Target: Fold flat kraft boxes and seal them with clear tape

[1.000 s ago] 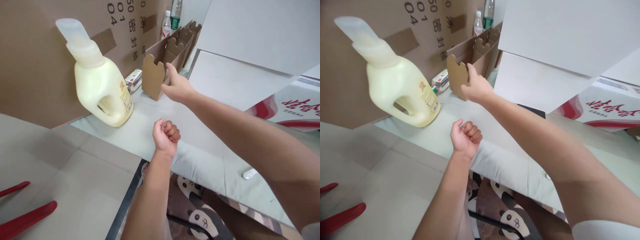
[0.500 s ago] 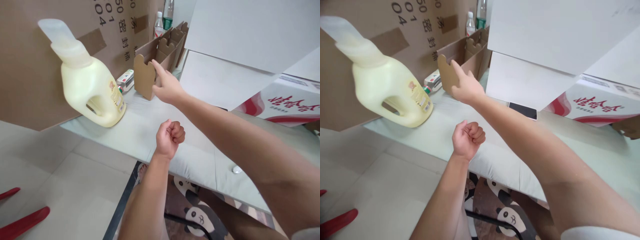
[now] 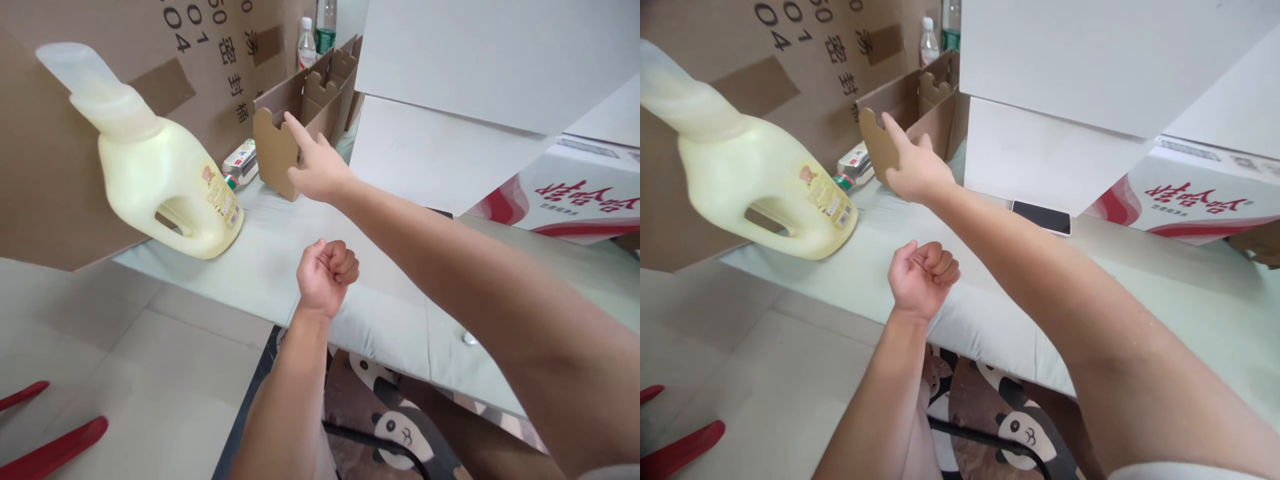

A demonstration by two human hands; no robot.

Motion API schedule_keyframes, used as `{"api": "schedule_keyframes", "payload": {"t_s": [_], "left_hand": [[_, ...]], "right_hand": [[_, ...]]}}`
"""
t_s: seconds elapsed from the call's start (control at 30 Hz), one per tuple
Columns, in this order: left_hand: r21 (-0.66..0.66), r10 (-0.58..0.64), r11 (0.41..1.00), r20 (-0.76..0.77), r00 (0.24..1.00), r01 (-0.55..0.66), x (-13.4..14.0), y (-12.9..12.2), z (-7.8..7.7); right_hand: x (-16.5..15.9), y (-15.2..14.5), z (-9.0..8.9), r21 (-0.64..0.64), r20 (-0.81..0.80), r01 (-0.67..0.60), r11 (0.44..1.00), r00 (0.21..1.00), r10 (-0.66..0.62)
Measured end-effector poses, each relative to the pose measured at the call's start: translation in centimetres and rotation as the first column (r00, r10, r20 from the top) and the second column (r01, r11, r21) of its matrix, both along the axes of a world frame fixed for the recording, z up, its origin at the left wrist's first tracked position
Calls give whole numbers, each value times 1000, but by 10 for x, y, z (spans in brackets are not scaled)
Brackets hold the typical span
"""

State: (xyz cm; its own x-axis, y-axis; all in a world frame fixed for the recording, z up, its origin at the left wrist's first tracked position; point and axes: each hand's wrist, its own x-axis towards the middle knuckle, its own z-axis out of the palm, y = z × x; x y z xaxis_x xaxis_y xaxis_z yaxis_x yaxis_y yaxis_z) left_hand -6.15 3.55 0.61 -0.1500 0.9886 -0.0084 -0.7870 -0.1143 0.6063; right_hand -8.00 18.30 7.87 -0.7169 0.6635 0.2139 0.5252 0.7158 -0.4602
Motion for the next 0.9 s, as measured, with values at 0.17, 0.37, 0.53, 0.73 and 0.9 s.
{"api": "schedule_keyframes", "payload": {"t_s": [0.17, 0.37, 0.53, 0.73, 0.9], "left_hand": [[-10, -10, 1000, -21, 1000, 10, 1, 1, -1], [-14, -5, 1000, 3, 1000, 5, -4, -3, 0], [-27, 18, 999, 17, 1000, -18, -3, -1, 1], [-50, 32, 998, 33, 999, -30, -3, -1, 2], [-89, 160, 984, 43, 986, -155, -6, -2, 1]], "right_hand": [[-12, 10, 1, -77, 99, 189, 979, 978, -181], [5, 22, -15, -19, 36, 152, 988, 988, -151], [3, 1, -4, 37, 93, 86, 996, 992, -89], [6, -1, -4, 91, 151, 176, 980, 970, -188], [44, 13, -21, 143, 57, 193, 971, 978, -203]]}}
